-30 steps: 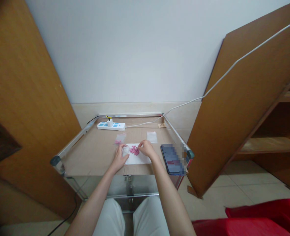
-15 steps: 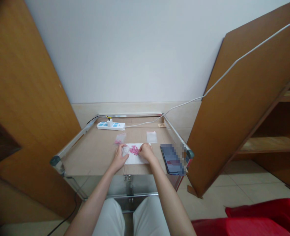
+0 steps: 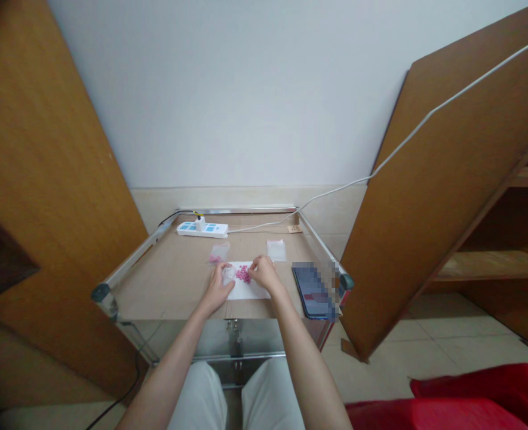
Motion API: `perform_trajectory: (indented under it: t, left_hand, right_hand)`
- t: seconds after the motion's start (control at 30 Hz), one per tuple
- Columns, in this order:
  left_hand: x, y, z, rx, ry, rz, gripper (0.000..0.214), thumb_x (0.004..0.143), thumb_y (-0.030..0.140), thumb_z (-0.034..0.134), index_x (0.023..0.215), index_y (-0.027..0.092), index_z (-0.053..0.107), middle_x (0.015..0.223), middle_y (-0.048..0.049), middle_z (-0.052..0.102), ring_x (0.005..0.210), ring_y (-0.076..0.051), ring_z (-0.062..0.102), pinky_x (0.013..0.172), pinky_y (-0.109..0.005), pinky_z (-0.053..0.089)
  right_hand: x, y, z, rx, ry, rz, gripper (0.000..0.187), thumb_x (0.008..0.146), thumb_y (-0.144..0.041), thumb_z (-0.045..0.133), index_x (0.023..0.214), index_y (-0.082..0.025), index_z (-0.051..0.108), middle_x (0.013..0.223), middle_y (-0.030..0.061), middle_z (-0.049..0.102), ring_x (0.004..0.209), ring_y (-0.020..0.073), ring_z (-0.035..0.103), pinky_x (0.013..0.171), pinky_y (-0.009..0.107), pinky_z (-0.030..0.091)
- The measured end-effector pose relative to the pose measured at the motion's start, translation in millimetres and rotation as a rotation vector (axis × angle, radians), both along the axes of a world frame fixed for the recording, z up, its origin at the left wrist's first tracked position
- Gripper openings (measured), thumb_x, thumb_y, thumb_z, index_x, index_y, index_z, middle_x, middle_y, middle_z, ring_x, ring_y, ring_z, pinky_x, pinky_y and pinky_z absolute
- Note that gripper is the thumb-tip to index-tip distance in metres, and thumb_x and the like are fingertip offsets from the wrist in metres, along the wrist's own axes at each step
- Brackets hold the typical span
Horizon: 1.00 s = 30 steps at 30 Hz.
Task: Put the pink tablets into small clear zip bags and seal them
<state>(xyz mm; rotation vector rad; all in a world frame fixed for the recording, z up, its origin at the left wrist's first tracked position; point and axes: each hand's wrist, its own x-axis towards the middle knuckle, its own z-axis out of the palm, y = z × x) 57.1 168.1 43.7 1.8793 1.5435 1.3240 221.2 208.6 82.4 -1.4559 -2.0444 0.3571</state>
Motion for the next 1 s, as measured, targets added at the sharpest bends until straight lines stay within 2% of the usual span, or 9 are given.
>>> perform_trajectory:
  t: [0.17,0.37,0.5,0.63,0.8,1.0]
  left_hand:
    - [1,1,-1.5,-0.009,0.039,0.009,0.043,0.063,0.016,0.050,0.105,0.019,0.038,0.102,-0.0058,0.045,0.101,-0.019,0.041,0.088,-0.034,0.031]
    - [1,3,-3.1,0.024,0.051,-0.017,0.045,0.062,0.015,0.051,0.105,0.020,0.038,0.107,-0.0062,0.045,0.103,-0.019,0.041,0.088,-0.035,0.031]
    - [1,4,-4.9,0.028,0.023,-0.012,0.044,0.063,0.016,0.051,0.105,0.019,0.038,0.106,-0.0071,0.046,0.102,-0.018,0.041,0.087,-0.034,0.032]
    - [2,3,-3.4,0.022,-0.019,-0.020,0.046,0.062,0.014,0.052,0.105,0.020,0.039,0.104,-0.0057,0.046,0.102,-0.018,0.042,0.088,-0.034,0.031]
    - [0,1,0.2,0.007,-0.023,-0.013,0.043,0.062,0.015,0.051,0.103,0.019,0.040,0.102,-0.0055,0.046,0.101,-0.018,0.042,0.089,-0.034,0.030]
    - [-1,1,0.1,0.008,0.000,-0.008,0.041,0.062,0.015,0.051,0.102,0.019,0.040,0.100,-0.0051,0.047,0.099,-0.018,0.042,0.088,-0.034,0.030]
  right_hand:
    - [-19,-3,10.3,0.050,0.124,0.151,0.010,0.065,-0.022,0.056,0.062,-0.015,0.062,0.086,0.0066,0.059,0.085,0.0152,0.053,0.079,0.026,0.035]
    - [-42,-8,7.6,-0.017,0.131,0.238,0.009,0.065,-0.016,0.056,0.067,-0.015,0.064,0.091,0.0071,0.059,0.087,0.0159,0.053,0.080,0.027,0.036]
    - [-44,-10,6.4,-0.063,0.106,0.309,0.015,0.065,-0.016,0.055,0.075,-0.017,0.066,0.096,0.0058,0.059,0.089,0.0167,0.053,0.081,0.027,0.036]
    - [-38,-8,9.0,-0.082,0.125,0.320,0.017,0.068,-0.020,0.054,0.080,-0.018,0.066,0.096,0.0066,0.060,0.091,0.0172,0.053,0.081,0.027,0.036]
    - [-17,3,12.0,-0.071,0.217,0.230,0.017,0.070,-0.021,0.052,0.077,-0.014,0.065,0.097,0.0096,0.058,0.090,0.0160,0.054,0.082,0.027,0.036]
    - [6,8,10.6,-0.085,-0.005,0.020,0.011,0.062,-0.015,0.056,0.068,-0.015,0.065,0.086,0.0084,0.062,0.087,0.0183,0.054,0.078,0.026,0.036]
